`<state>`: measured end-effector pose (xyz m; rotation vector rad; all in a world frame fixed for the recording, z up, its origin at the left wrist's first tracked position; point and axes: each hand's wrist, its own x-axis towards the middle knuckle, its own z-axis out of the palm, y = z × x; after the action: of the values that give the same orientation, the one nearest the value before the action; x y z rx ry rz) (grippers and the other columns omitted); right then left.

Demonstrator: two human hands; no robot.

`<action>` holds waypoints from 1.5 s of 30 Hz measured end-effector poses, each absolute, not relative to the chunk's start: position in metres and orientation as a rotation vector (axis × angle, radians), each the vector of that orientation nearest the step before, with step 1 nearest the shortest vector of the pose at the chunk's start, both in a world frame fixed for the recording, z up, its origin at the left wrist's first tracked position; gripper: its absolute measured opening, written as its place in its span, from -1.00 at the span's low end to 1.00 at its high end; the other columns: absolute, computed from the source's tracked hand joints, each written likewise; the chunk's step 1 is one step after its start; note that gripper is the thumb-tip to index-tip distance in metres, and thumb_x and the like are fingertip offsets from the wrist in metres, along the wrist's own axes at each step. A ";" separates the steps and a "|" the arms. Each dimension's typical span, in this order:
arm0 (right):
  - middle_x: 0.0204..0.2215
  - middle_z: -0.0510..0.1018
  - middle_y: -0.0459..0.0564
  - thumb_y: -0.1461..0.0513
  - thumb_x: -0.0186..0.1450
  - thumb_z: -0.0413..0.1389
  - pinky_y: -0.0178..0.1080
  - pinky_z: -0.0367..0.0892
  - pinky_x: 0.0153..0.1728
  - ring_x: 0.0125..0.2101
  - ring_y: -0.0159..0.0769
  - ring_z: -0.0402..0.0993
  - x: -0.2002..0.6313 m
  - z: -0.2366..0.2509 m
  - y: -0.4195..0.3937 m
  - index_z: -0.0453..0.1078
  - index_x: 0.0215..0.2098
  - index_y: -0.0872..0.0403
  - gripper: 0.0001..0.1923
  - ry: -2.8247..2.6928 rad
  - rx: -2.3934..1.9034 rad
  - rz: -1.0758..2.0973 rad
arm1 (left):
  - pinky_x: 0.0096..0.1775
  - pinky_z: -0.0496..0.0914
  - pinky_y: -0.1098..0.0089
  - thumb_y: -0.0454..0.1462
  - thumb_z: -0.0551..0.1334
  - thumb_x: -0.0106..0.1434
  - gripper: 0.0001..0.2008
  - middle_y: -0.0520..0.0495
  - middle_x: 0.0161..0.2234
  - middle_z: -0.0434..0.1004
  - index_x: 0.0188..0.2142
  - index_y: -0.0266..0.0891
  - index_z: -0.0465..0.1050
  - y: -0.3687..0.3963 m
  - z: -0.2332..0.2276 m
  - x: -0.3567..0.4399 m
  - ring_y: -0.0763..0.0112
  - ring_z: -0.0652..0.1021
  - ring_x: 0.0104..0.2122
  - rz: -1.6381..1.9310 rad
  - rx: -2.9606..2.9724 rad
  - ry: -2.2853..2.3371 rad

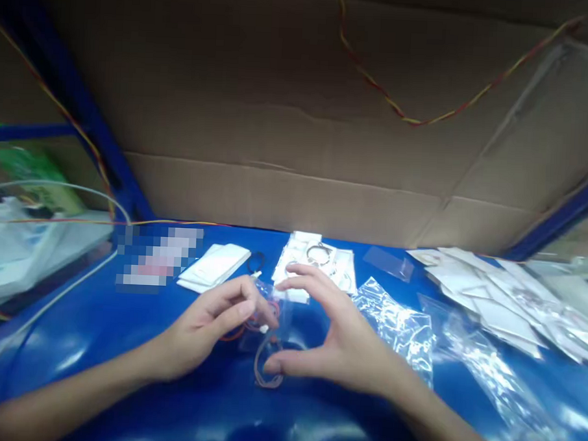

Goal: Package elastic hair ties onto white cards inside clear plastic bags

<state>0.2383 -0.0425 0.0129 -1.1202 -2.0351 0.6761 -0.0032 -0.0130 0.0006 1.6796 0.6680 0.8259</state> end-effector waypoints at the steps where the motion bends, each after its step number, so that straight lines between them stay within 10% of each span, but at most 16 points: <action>1: 0.26 0.43 0.03 0.02 0.12 0.43 0.07 0.21 0.29 0.26 0.08 0.33 0.238 0.014 -0.041 0.53 -0.09 -0.05 -0.56 -2.026 -1.122 0.670 | -0.13 0.43 0.33 -0.10 0.15 0.47 -0.73 -0.06 -0.23 0.61 -0.25 -0.21 0.46 -0.012 -0.001 -0.003 0.32 0.58 -0.22 0.841 1.686 0.685; 4: -0.24 0.67 0.00 0.10 0.25 0.33 -0.11 0.46 -0.06 -0.20 -0.15 0.60 0.239 0.015 -0.035 0.45 -0.48 0.03 -0.75 -1.930 -1.178 0.765 | -0.22 0.44 0.37 -0.11 0.19 0.44 -0.75 -0.05 -0.29 0.58 -0.28 -0.23 0.45 -0.007 -0.002 -0.004 0.37 0.56 -0.30 0.886 1.677 0.734; 7: -0.56 0.58 -0.08 0.10 0.24 0.33 -0.27 0.41 -0.43 -0.51 -0.30 0.49 0.240 0.012 -0.031 0.45 -0.46 0.05 -0.75 -1.839 -1.237 0.957 | -0.30 0.44 0.40 -0.15 0.24 0.40 -0.80 0.00 -0.34 0.57 -0.27 -0.23 0.45 -0.006 0.000 -0.004 0.41 0.55 -0.38 0.913 1.706 0.767; 21: -0.40 0.57 -0.04 0.03 0.22 0.36 -0.22 0.33 -0.27 -0.37 -0.27 0.47 0.246 0.020 -0.035 0.57 -0.37 0.06 -0.74 -2.077 -0.875 1.007 | -0.18 0.47 0.31 -0.47 0.36 0.21 -0.85 -0.03 -0.34 0.68 -0.34 -0.19 0.61 0.003 -0.007 -0.009 0.33 0.63 -0.28 1.283 2.188 0.642; 26: -0.40 0.39 -0.11 0.05 0.40 0.17 -0.20 0.29 -0.20 -0.33 -0.29 0.35 0.237 0.010 -0.037 0.28 -0.43 0.03 -0.68 -1.900 -0.993 0.713 | -0.16 0.48 0.27 -0.48 0.29 0.28 -0.82 -0.04 -0.33 0.68 -0.33 -0.18 0.59 0.002 0.000 -0.008 0.32 0.61 -0.28 1.265 2.350 0.447; 31: 0.06 0.50 0.03 0.09 0.38 0.20 -0.07 0.25 0.15 0.10 -0.11 0.38 0.233 0.007 -0.039 0.37 -0.01 -0.04 -0.74 -1.875 -1.117 0.654 | -0.12 0.47 0.24 -0.48 0.26 0.31 -0.79 -0.05 -0.29 0.68 -0.31 -0.15 0.58 -0.002 -0.002 -0.008 0.27 0.60 -0.20 1.216 2.595 0.343; 33: -0.08 0.59 0.00 0.04 0.33 0.26 -0.08 0.30 0.10 -0.03 -0.14 0.49 0.234 0.007 -0.038 0.37 0.12 -0.04 -0.56 -1.890 -1.235 0.813 | -0.09 0.46 0.24 -0.47 0.26 0.32 -0.81 -0.05 -0.27 0.70 -0.28 -0.15 0.57 -0.001 -0.004 -0.010 0.26 0.61 -0.16 1.236 2.675 0.322; 37: -0.66 0.39 -0.17 -0.02 0.27 0.30 -0.31 0.22 -0.50 -0.59 -0.40 0.28 0.234 0.006 -0.034 0.49 -0.46 0.10 -0.63 -1.867 -1.314 1.212 | -0.08 0.46 0.24 -0.45 0.26 0.34 -0.85 -0.07 -0.20 0.72 -0.19 -0.19 0.55 0.001 -0.005 -0.017 0.25 0.63 -0.11 1.330 2.848 0.277; 41: -0.74 0.29 -0.23 0.00 0.21 0.37 -0.36 -0.07 -0.66 -0.70 -0.52 0.08 0.234 0.006 -0.034 0.41 -0.56 0.11 -0.58 -1.663 -1.222 1.451 | -0.09 0.47 0.23 -0.40 0.25 0.38 -0.88 -0.08 -0.18 0.74 -0.17 -0.19 0.56 0.002 -0.003 -0.022 0.24 0.64 -0.12 1.433 2.943 0.278; 45: -0.71 0.40 -0.19 0.03 0.17 0.40 -0.38 0.05 -0.64 -0.70 -0.50 0.19 0.232 0.005 -0.035 0.50 -0.52 0.12 -0.64 -1.606 -1.157 1.530 | -0.12 0.49 0.24 -0.42 0.28 0.35 -0.88 -0.06 -0.21 0.74 -0.19 -0.19 0.55 0.001 0.001 -0.021 0.26 0.65 -0.16 1.528 2.867 0.332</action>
<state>0.2321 -0.0354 0.0055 -1.1575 -1.6056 1.5296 -0.0208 0.0006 0.0012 2.8672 0.3317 1.5279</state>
